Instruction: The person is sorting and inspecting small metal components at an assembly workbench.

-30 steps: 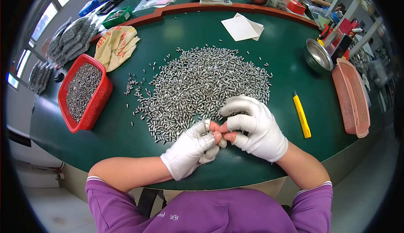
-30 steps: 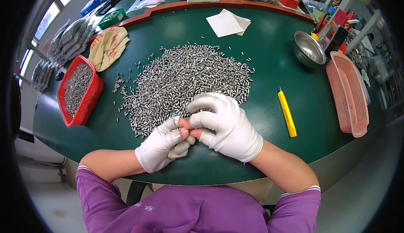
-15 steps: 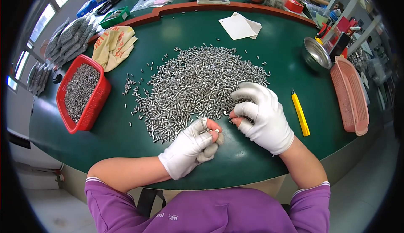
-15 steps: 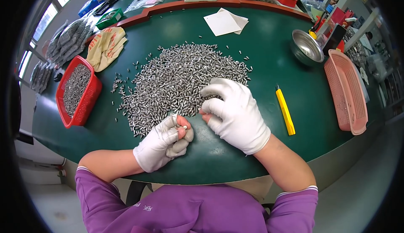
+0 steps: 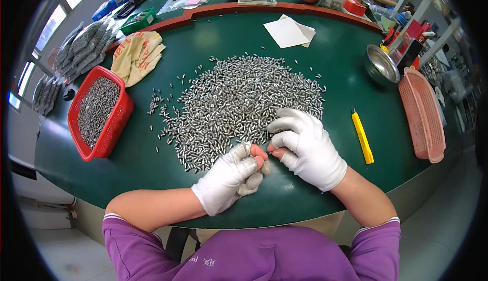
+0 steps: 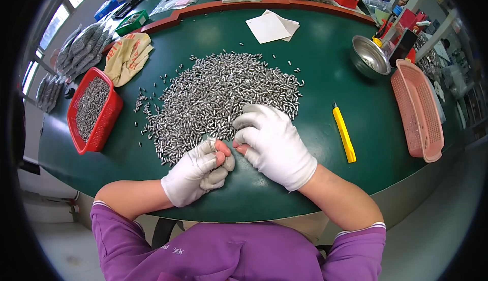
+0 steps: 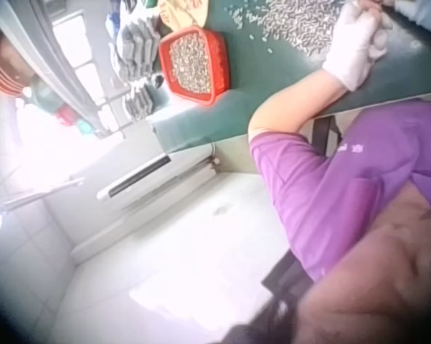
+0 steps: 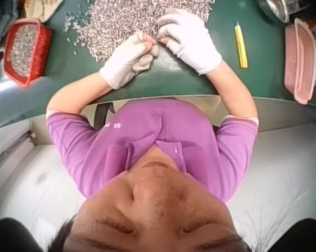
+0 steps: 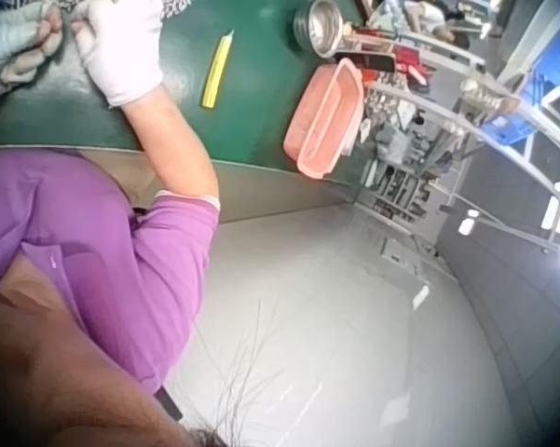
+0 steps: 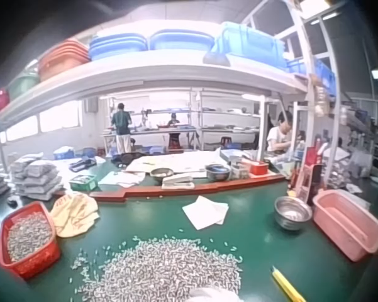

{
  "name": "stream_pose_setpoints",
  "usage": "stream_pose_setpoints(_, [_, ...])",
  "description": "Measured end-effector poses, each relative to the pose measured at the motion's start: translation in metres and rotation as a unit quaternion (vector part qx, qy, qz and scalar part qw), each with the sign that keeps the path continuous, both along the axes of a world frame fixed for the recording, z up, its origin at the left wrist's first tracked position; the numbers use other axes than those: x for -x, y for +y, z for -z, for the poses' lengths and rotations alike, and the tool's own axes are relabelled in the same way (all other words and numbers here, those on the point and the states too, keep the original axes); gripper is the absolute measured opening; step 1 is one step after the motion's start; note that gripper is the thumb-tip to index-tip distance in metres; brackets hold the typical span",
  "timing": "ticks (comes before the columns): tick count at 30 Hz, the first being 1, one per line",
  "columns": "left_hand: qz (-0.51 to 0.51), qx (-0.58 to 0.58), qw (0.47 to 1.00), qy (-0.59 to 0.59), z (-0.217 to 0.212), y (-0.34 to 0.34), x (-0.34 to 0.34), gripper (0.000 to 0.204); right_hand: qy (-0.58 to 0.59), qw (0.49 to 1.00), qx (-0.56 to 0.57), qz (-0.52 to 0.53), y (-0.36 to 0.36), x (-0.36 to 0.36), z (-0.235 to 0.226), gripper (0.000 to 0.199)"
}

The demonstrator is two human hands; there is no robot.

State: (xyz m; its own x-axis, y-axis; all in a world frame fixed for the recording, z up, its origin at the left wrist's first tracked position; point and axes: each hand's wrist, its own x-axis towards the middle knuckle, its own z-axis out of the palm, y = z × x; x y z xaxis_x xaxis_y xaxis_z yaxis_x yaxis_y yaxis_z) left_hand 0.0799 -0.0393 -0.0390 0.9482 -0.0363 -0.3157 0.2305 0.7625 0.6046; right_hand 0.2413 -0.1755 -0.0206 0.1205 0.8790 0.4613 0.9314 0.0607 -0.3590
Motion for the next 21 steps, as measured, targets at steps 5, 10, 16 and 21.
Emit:
stream_pose_setpoints(5, [0.031,-0.047,0.997,0.05,-0.0074,-0.0012,-0.0041,0.016,0.143,0.988,-0.024,-0.05,0.0007,-0.0008,-0.0011,0.02])
stream_pose_setpoints(10, [0.02,-0.046,0.998,0.034,-0.0039,-0.0022,-0.0028,0.012,0.156,0.985,-0.049,-0.062,0.0027,-0.0015,0.0,0.019])
stream_pose_setpoints(16, [0.016,-0.055,0.998,0.026,-0.0058,-0.0013,-0.003,0.011,0.013,0.999,-0.035,-0.007,0.0048,-0.0012,0.003,0.023])
stream_pose_setpoints(21, [0.017,-0.05,0.998,0.015,-0.0042,-0.0004,-0.0021,0.013,-0.055,0.998,0.004,0.015,0.0035,0.0005,0.0062,0.019])
